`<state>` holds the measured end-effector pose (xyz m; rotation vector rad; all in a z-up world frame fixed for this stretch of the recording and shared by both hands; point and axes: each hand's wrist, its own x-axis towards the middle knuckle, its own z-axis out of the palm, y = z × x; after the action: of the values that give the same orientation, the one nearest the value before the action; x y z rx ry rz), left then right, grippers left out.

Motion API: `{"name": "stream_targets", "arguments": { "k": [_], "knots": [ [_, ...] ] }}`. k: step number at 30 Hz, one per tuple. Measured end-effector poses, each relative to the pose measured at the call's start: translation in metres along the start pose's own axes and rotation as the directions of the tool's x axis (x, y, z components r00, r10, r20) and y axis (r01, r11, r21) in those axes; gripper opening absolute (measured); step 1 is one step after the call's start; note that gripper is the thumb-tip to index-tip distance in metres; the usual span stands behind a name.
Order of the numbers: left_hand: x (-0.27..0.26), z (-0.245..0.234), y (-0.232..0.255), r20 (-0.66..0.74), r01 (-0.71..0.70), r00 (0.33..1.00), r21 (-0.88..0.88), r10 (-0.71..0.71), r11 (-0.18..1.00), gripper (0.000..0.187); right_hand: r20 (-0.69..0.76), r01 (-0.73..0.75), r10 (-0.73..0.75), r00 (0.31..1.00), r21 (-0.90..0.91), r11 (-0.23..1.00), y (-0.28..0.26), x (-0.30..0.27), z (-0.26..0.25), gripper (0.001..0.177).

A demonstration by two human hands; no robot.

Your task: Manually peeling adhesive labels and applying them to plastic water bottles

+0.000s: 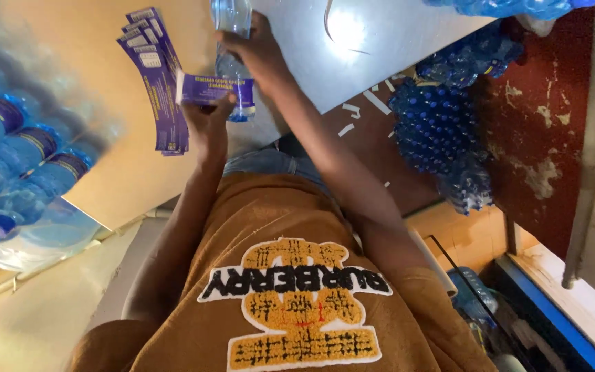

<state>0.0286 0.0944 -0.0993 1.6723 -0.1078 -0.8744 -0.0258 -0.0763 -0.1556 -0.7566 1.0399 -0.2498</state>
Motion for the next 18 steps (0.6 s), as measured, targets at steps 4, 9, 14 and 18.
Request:
{"name": "stream_targets", "arguments": {
  "k": [4,9,14,18],
  "knots": [
    [-0.003,-0.009,0.022,0.058,-0.086,0.995,0.000,0.086,0.996,0.071,0.117,0.177,-0.186,0.976,0.078,0.981,-0.010,-0.007,0.009,0.073],
    [-0.020,-0.003,0.047,0.166,-0.116,0.975,-0.169,0.145,0.979,0.066,0.358,0.341,-0.458,0.814,0.344,0.875,-0.037,-0.041,0.006,0.064],
    [-0.029,0.015,0.069,0.113,-0.083,0.988,-0.181,0.105,0.980,0.051,0.385,0.331,-0.484,0.786,0.399,0.855,-0.090,-0.098,0.022,0.053],
    [-0.027,0.022,0.044,0.173,-0.087,0.968,-0.446,0.182,0.891,0.055,0.457,0.167,-0.550,0.699,0.643,0.747,-0.075,-0.089,0.002,0.052]
  ]
}}
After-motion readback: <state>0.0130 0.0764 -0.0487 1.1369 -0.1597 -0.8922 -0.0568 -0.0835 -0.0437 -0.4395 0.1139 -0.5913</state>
